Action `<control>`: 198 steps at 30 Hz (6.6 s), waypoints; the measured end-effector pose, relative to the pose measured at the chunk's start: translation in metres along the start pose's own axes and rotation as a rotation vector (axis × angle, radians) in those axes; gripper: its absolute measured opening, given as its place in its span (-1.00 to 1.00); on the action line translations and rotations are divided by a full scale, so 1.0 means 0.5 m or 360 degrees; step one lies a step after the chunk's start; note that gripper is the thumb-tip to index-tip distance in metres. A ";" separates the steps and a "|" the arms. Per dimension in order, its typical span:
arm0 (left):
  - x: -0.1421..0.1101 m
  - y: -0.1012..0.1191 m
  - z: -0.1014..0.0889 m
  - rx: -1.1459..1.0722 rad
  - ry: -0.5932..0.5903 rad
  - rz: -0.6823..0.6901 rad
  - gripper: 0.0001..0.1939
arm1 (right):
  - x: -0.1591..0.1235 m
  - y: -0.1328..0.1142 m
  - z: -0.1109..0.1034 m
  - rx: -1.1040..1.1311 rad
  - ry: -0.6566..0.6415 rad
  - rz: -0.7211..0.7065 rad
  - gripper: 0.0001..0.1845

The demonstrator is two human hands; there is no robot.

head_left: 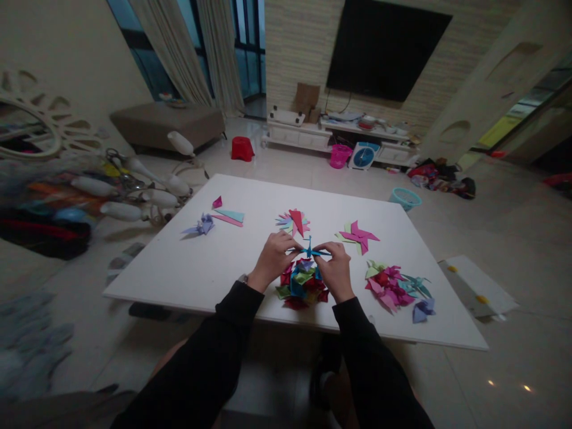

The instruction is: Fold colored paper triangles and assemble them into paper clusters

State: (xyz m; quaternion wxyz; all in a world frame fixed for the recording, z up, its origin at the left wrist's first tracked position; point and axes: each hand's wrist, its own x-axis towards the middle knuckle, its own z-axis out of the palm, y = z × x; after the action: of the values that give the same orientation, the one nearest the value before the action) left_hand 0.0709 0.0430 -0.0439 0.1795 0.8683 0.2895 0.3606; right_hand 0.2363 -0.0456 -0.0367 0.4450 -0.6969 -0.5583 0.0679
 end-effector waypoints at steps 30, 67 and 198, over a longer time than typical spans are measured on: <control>-0.015 0.015 0.021 0.0027 -0.0023 0.0131 -0.86 | -0.009 0.001 0.000 -0.0176 -0.0041 -0.0088 -0.89; -0.017 0.020 0.025 0.0081 0.0146 0.0218 -0.94 | -0.008 0.010 0.006 -0.0018 0.0032 -0.0187 -0.89; 0.002 0.008 0.006 -0.1479 -0.0223 -0.0801 -0.51 | -0.004 0.001 0.003 0.0064 0.0085 -0.0225 -0.87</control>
State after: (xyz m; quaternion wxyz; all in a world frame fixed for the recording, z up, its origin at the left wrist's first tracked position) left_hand 0.0751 0.0405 -0.0433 0.6452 0.6229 0.2859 0.3376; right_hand 0.2352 -0.0464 -0.0388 0.4775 -0.6482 -0.5924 0.0289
